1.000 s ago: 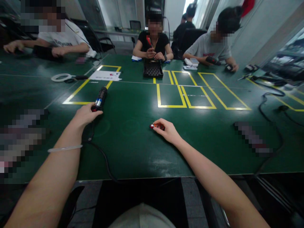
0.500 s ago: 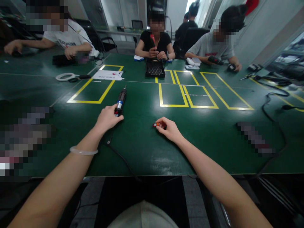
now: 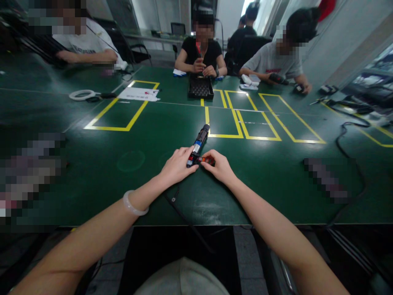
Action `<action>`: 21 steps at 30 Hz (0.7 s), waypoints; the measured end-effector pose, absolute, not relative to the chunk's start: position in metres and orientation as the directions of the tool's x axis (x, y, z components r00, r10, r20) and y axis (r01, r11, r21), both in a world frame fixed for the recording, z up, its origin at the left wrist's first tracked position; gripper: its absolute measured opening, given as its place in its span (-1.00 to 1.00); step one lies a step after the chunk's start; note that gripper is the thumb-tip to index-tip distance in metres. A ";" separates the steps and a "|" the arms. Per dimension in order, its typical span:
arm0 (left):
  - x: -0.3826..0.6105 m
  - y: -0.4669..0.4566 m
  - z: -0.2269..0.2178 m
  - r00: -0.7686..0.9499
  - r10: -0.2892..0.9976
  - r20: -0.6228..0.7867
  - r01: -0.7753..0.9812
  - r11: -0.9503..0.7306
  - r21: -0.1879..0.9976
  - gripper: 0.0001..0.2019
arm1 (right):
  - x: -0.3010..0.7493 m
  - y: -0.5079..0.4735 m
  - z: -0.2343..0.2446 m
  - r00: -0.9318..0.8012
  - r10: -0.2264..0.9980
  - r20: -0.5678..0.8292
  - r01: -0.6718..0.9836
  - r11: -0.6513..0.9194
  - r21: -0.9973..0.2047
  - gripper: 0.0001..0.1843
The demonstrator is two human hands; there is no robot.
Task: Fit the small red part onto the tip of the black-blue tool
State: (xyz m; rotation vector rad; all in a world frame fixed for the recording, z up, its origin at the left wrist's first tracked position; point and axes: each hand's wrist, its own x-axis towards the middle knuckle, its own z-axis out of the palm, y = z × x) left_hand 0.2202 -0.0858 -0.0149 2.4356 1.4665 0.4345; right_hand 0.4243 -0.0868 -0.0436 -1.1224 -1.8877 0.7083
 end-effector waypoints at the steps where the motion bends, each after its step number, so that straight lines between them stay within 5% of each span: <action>1: 0.223 -0.087 -0.015 0.455 0.883 0.118 0.800 -0.464 0.381 -0.30 | 0.424 -0.087 -0.044 -0.278 0.896 0.347 0.432 0.439 -0.788 -0.87; 10: 0.224 -0.088 -0.018 0.433 0.893 0.118 0.764 -0.434 0.478 -0.29 | 0.425 -0.090 -0.043 -0.330 0.876 0.351 0.442 0.473 -0.762 -0.89; 17: 0.227 -0.093 -0.011 0.412 0.909 0.072 0.827 -0.405 0.390 -0.29 | 0.423 -0.089 -0.046 -0.358 0.853 0.380 0.444 0.514 -0.734 -0.81; 21: 0.227 -0.095 -0.009 0.418 0.904 0.087 0.835 -0.420 0.354 -0.29 | 0.425 -0.090 -0.043 -0.391 0.841 0.373 0.495 0.534 -0.685 -0.95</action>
